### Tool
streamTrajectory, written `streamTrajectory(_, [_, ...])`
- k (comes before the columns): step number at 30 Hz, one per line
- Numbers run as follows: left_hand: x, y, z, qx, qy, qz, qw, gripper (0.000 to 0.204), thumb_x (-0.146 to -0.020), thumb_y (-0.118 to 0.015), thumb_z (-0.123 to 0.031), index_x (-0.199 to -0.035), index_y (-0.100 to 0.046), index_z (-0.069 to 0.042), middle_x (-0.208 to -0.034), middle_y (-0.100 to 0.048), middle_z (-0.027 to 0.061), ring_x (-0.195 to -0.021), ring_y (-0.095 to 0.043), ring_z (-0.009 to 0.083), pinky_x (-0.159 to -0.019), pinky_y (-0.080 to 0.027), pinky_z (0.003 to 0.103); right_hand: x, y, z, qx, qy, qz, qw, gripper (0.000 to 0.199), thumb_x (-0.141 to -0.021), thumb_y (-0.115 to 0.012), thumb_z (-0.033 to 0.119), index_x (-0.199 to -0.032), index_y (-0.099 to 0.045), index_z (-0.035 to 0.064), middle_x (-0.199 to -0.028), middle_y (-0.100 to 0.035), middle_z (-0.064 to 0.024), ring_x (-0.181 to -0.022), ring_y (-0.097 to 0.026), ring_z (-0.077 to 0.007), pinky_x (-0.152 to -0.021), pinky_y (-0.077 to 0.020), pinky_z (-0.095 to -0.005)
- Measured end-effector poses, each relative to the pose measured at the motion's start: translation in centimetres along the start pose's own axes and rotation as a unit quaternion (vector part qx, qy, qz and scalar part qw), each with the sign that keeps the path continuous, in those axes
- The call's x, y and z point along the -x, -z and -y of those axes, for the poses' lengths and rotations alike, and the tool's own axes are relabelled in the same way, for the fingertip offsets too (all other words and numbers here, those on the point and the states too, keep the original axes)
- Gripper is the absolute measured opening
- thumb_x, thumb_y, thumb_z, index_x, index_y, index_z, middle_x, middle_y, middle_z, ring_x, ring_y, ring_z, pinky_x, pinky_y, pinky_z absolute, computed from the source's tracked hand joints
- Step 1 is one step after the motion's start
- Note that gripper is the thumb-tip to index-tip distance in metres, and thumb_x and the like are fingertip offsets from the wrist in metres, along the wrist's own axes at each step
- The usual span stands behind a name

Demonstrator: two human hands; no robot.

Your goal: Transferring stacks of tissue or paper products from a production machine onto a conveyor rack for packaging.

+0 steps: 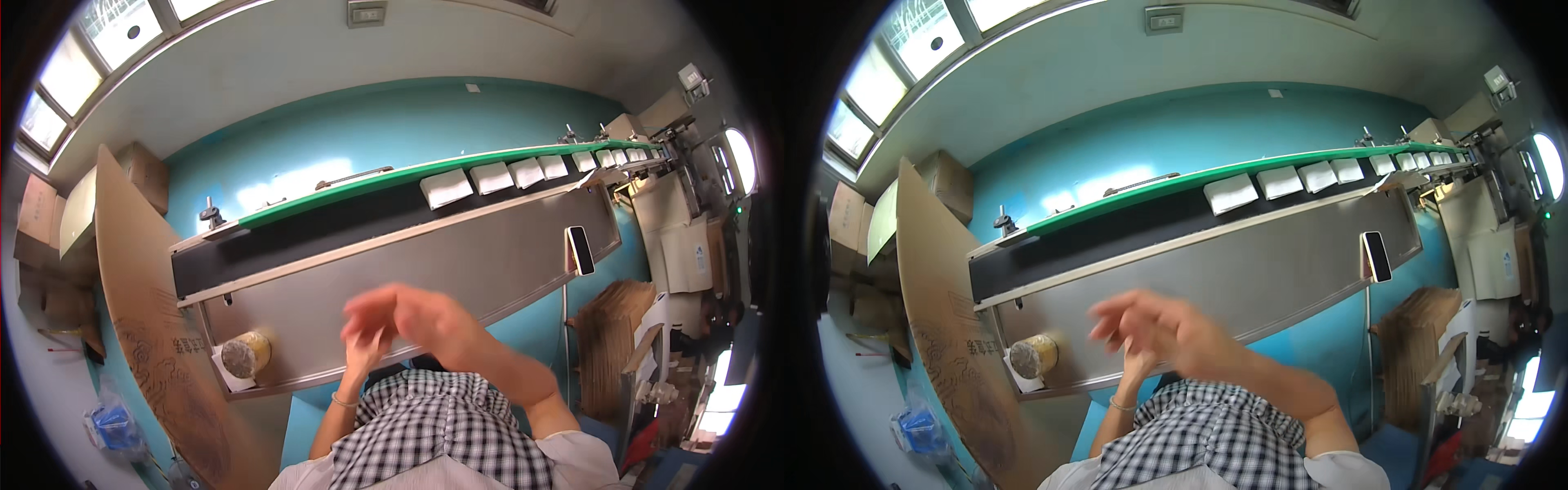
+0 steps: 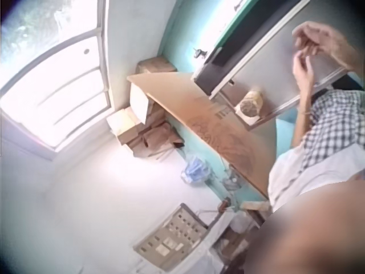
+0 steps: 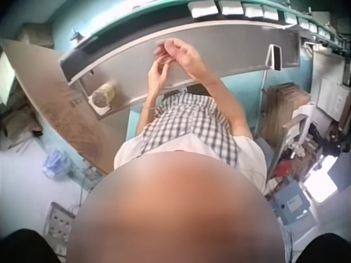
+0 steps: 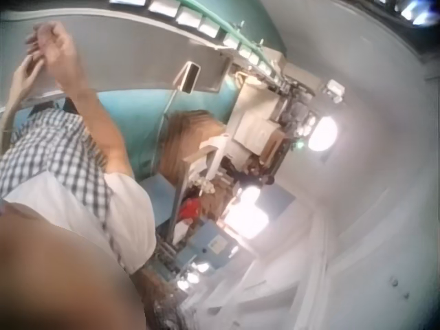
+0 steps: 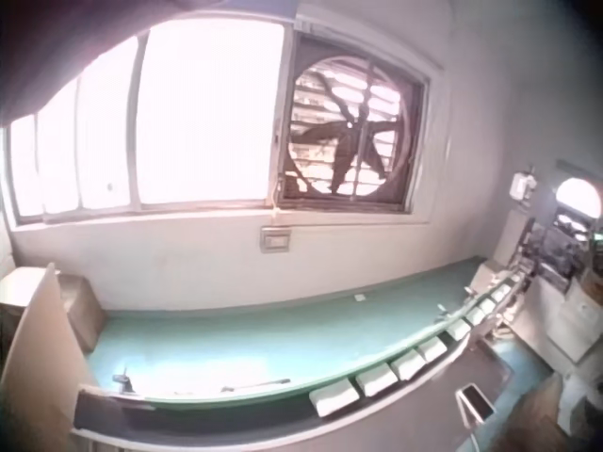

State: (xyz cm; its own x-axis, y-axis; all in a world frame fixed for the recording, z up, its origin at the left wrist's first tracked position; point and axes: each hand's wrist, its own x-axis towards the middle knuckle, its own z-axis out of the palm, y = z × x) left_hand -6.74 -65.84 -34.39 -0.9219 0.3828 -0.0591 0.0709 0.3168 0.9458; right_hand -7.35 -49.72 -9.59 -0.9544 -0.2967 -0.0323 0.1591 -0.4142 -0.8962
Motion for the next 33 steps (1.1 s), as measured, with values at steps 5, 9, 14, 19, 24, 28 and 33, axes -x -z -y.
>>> streamTrajectory(5, [1.6, -1.8, -5.7, 0.040, 0.012, 0.035, 0.998, 0.032, -0.091, -0.066, -0.014, -0.120, -0.061, -0.003, -0.100, -0.069, 0.0119, -0.084, -0.066, 0.0186, -0.074, -0.052, 0.032, 5.1, -7.9, 7.8, -0.009, 0.165, 0.286, 0.944, 0.057, -0.103, -0.043, 0.037, -0.144, -0.038, -0.0023, -0.125, -0.058, -0.0146, -0.112, -0.057, -0.0203, -0.094, -0.0452, -0.0332])
streamTrajectory(9, [6.9, -0.6, -5.0, 0.072, 0.055, -0.051, 0.995, 0.034, -0.091, -0.068, -0.016, -0.121, -0.061, -0.003, -0.102, -0.069, 0.0107, -0.087, -0.067, 0.0178, -0.078, -0.053, 0.032, 8.8, -11.7, 12.0, -0.069, -0.011, 0.340, 0.938, 0.092, -0.085, -0.052, 0.067, -0.133, -0.051, -0.0116, -0.128, -0.059, -0.0284, -0.116, -0.060, -0.0333, -0.108, -0.0336, -0.0353])
streamTrajectory(14, [16.2, -1.0, -4.2, 0.022, 0.096, -0.185, 0.978, 0.035, -0.090, -0.068, -0.018, -0.120, -0.060, -0.002, -0.104, -0.068, 0.0152, -0.089, -0.069, 0.0236, -0.076, -0.055, 0.034, 12.8, -18.2, 11.1, -0.278, -0.171, 0.504, 0.800, 0.058, -0.094, -0.044, 0.033, -0.125, -0.056, -0.0143, -0.118, -0.063, -0.0304, -0.105, -0.065, -0.0355, -0.100, -0.0439, -0.0376])
streamTrajectory(19, [24.2, -6.4, -3.6, 0.008, 0.152, -0.262, 0.953, 0.036, -0.090, -0.067, -0.023, -0.120, -0.060, -0.004, -0.108, -0.066, 0.0160, -0.098, -0.065, 0.0282, -0.082, -0.052, 0.039, 18.9, -17.3, 11.1, -0.215, -0.472, 0.389, 0.761, 0.049, -0.096, -0.044, 0.030, -0.112, -0.061, -0.0139, -0.106, -0.065, -0.0296, -0.097, -0.065, -0.0354, -0.091, -0.0459, -0.0403])
streamTrajectory(24, [31.7, -11.6, -5.1, 0.010, 0.235, -0.278, 0.931, 0.036, -0.091, -0.065, -0.026, -0.117, -0.055, -0.003, -0.101, -0.060, 0.0136, -0.091, -0.061, 0.0289, -0.077, -0.049, 0.042, 23.6, -12.7, 5.7, -0.251, -0.408, 0.582, 0.657, 0.048, -0.094, -0.052, 0.035, -0.102, -0.063, -0.0116, -0.095, -0.065, -0.0249, -0.084, -0.064, -0.0325, -0.077, -0.0453, -0.0387])
streamTrajectory(28, [37.8, -14.8, -5.1, -0.005, 0.285, -0.338, 0.897, 0.041, -0.093, -0.066, -0.028, -0.125, -0.057, -0.003, -0.110, -0.066, 0.0161, -0.093, -0.066, 0.0256, -0.081, -0.053, 0.039, 26.4, -9.8, 1.7, -0.301, -0.285, 0.644, 0.643, 0.049, -0.092, -0.058, 0.038, -0.093, -0.064, -0.0097, -0.086, -0.065, -0.0211, -0.073, -0.063, -0.0302, -0.067, -0.0448, -0.0373])
streamTrajectory(33, [42.3, -13.6, -6.1, 0.012, 0.303, -0.431, 0.850, 0.042, -0.091, -0.067, -0.030, -0.123, -0.057, -0.005, -0.113, -0.065, 0.0157, -0.094, -0.066, 0.0259, -0.079, -0.053, 0.039, 27.4, -9.3, -1.3, -0.352, -0.096, 0.667, 0.650, 0.051, -0.090, -0.066, 0.043, -0.083, -0.066, -0.0074, -0.076, -0.066, -0.0164, -0.060, -0.061, -0.0273, -0.053, -0.0442, -0.0357])
